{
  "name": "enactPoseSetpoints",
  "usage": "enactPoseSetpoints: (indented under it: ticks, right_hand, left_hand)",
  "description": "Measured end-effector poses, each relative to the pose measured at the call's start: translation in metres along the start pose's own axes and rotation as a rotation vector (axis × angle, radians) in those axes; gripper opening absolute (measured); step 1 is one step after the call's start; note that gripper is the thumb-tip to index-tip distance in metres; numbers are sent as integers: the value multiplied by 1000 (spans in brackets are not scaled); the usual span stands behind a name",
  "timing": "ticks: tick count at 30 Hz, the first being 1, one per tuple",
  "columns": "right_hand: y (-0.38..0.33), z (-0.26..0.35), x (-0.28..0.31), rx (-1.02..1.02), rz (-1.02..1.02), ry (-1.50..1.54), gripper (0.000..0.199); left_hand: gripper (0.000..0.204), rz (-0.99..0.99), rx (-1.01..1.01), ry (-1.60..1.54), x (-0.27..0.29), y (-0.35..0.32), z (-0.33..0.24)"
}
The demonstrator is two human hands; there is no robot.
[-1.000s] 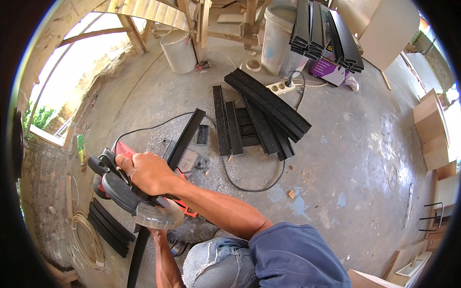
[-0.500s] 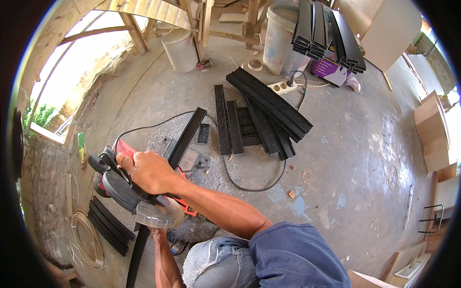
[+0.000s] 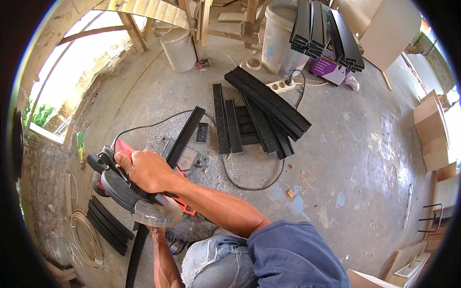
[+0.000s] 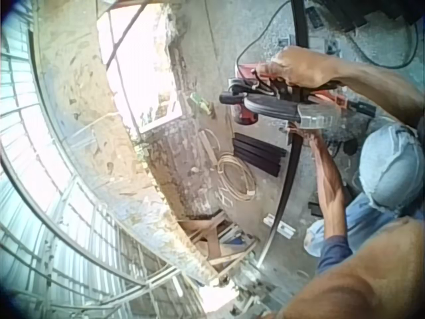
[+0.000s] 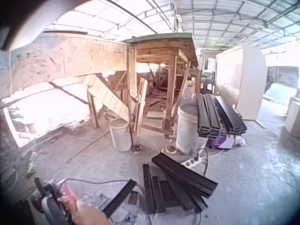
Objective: The person measures a black metal strip with a tape measure, marks it with a pen, and then cuts it using a miter saw before repeating the process with other strips.
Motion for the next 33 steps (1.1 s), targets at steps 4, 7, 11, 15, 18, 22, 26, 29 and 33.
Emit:
enactPoseSetpoints:
  ticks: [4,7,11,15,18,22,26,29,33]
  right_hand:
    - [0,-1,1,10,-2,11,84]
    - [-1,12,-6,25,38,17,84]
    - [-1,14,-11,31,49,37,84]
    - [-1,-5,3,-9,22,25,83]
    - [-2,7,-4,9,47,31,83]
    - [-2,5,-4,8,43,35,81]
    - [-3,2,-1,6,35,43,80]
    - [-4,4,-3,15,40,40,80]
    - [-2,-3,0,2,34,38,82]
  left_hand:
    - [67,183,69,-141,-31,-8,10]
    - [56,-59,78,-132,-39,-24,36]
    - [55,-42,8,145,-43,-31,43]
    - [66,302,144,-201,-24,-8,-1]
    - [56,104,119,-201,-39,-22,30]
    - [45,-65,23,-62,-50,-29,34]
    - [43,-146,-97,84,-48,-28,24]
    - [44,-170,-85,89,-45,-30,27]
    - [44,-173,-132,105,-36,-24,12]
Point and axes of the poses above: each hand's wrist, its own y-axis towards the middle knuckle, its own x-axis out of the back of the hand, z = x × y, the point moved 9 cm from there along y, towards the middle knuckle, and after that the axes turned 12 degrees about -x, right-handed, at the moved point
